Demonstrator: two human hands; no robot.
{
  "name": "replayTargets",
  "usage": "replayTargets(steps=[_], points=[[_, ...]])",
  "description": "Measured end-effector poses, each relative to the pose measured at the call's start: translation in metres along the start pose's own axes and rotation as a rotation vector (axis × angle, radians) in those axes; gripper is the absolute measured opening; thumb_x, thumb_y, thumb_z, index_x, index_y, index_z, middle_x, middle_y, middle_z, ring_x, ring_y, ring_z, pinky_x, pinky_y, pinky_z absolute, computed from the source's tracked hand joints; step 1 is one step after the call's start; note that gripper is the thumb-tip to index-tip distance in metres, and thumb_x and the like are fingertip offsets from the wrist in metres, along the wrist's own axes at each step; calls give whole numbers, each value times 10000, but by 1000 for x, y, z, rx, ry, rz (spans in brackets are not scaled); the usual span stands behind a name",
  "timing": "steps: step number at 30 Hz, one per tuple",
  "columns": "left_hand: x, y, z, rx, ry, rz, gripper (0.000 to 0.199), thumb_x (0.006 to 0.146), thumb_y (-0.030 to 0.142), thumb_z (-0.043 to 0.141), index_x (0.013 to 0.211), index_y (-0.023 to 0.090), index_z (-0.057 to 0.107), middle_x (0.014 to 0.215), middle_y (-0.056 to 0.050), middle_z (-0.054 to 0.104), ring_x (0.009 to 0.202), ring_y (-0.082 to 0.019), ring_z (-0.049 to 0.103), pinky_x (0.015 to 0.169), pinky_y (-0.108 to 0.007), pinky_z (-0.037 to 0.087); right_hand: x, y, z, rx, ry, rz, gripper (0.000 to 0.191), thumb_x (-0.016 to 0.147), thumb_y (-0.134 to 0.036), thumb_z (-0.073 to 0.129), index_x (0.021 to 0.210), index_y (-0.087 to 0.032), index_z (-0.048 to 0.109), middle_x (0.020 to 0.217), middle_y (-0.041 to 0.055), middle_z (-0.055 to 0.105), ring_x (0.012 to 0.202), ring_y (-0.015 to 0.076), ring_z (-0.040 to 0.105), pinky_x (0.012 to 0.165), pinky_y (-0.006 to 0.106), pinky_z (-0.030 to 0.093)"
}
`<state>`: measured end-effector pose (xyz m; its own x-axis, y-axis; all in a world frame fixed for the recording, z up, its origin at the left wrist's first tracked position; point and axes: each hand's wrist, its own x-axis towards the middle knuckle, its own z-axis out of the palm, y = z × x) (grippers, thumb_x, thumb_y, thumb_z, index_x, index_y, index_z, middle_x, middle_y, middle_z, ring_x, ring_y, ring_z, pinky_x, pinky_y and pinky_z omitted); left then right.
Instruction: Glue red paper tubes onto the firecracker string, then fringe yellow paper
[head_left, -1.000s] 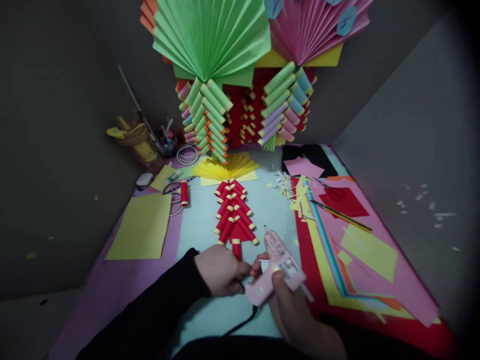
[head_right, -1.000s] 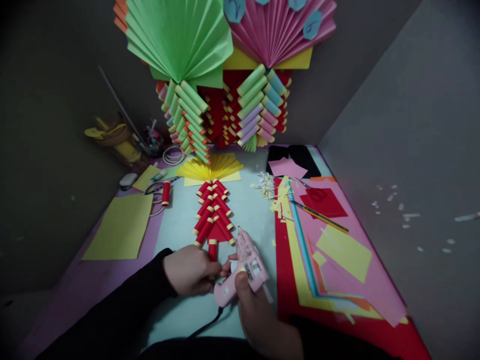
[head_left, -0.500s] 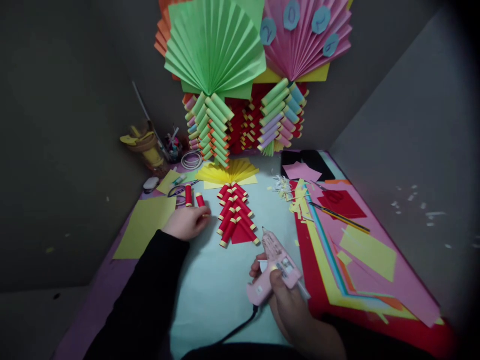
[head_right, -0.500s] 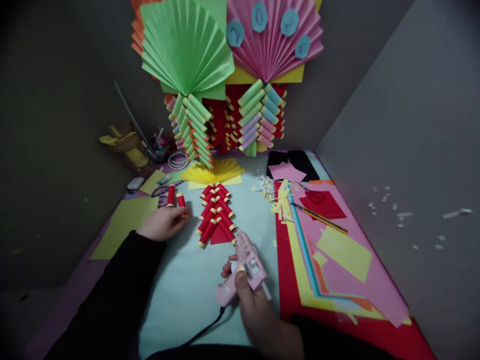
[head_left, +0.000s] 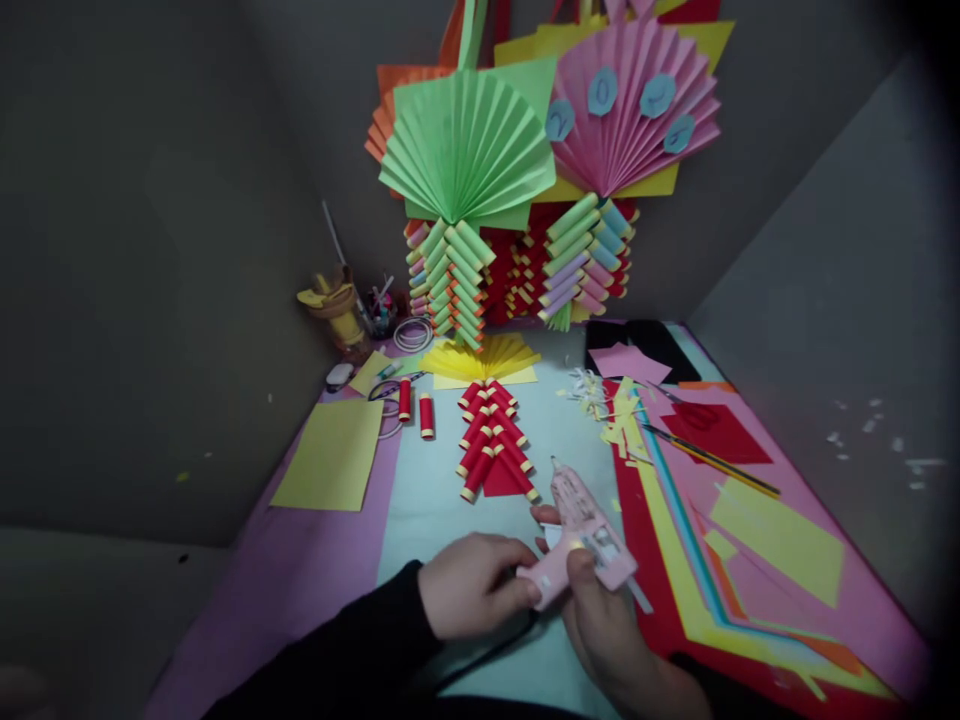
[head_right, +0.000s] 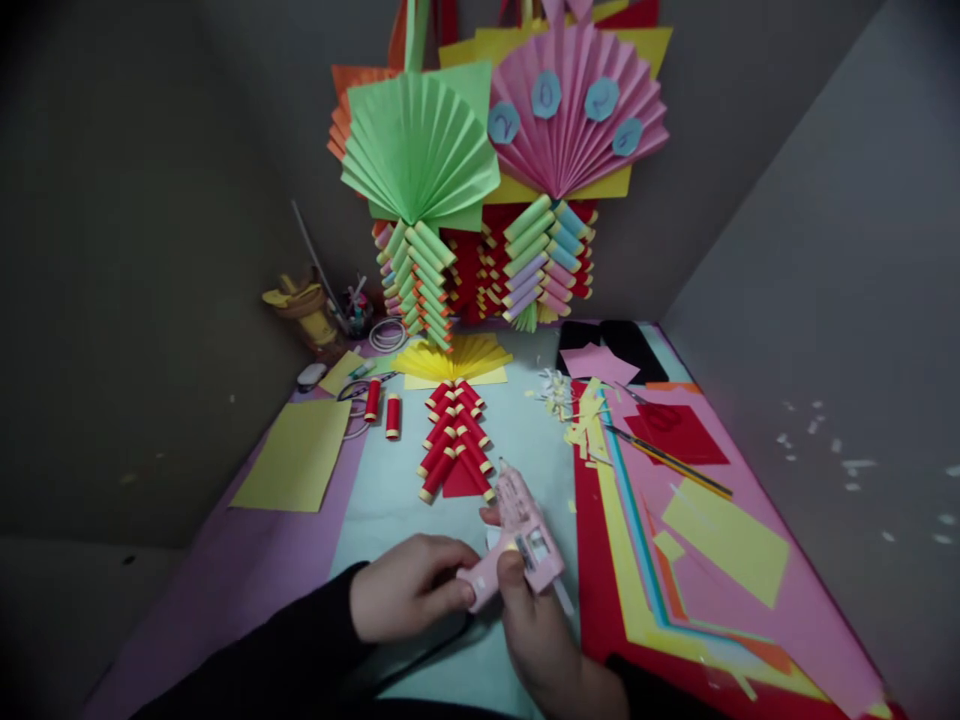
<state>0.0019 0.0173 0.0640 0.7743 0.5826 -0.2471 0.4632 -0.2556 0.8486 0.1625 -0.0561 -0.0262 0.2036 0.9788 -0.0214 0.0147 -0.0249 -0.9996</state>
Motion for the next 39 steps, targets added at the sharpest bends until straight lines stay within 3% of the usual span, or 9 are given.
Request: replayTargets(steps=[4,8,11,16,21,25,29,34,39], points=[[-21,-8,7,-257,110,-172,293,798,402,555,884,138,647,722,-18,610,652,-133,514,605,-225,389,-1,-6,3,104,-180,69,658,832,-651,501,1360,-261,451,1239,127,610,1192,294,536,979,426,454],[-71,-22,-38,-90,460,-305,375,838,472,460,929,153,635,848,-57,665,783,-189,591,693,-268,444,1,-11,10,231,-302,117,813,676,-726,630,1316,-271,421,1305,161,532,1204,322,512,906,441,468],[-112,-51,-80,160,677,-528,435,818,524,433,931,158,638,903,-79,701,861,-243,630,773,-324,470,2,-15,12,239,-333,187,666,737,-628,653,1269,-280,452,1282,150,541,1217,309,494,926,446,444],[-143,-102,-120,366,682,-812,380,788,463,402,853,186,654,921,-86,730,926,-280,671,814,-355,499,3,-22,11,221,-383,218,466,815,-528,623,1194,-282,508,1227,124,569,1186,285,506,916,444,448],[-142,-86,-114,557,651,-985,491,860,452,368,1122,98,584,969,-183,718,925,-324,685,765,-374,501,4,-36,10,186,-394,217,395,828,-503,612,1126,-255,538,1133,110,604,1109,268,559,896,426,456],[-121,-39,-92,574,549,-677,454,906,456,370,1248,191,508,965,-105,724,873,-263,694,738,-332,486,23,-65,-8,7,-455,169,359,818,-468,602,1095,-241,578,1066,95,626,1026,258,590,810,385,488],[-55,-19,-84,595,502,-395,293,913,307,410,1078,183,617,944,-104,725,905,-240,680,804,-335,483,76,-80,-23,-380,-357,18,258,776,-388,614,961,-211,642,911,61,665,846,231,605,737,355,481],[44,-51,-82,341,779,-212,329,871,148,415,1123,110,623,1148,-155,669,1071,-239,623,941,-370,469,144,-68,-17,-745,-216,28,250,810,-310,574,979,-147,657,875,99,693,790,231,618,722,340,470],[70,-82,-71,335,797,-91,403,894,163,379,1237,130,588,1289,-143,596,1215,-234,534,1048,-411,411,184,-57,0,-820,-202,-120,337,854,-256,514,1138,-120,632,1140,160,664,1039,278,609,915,387,457]])
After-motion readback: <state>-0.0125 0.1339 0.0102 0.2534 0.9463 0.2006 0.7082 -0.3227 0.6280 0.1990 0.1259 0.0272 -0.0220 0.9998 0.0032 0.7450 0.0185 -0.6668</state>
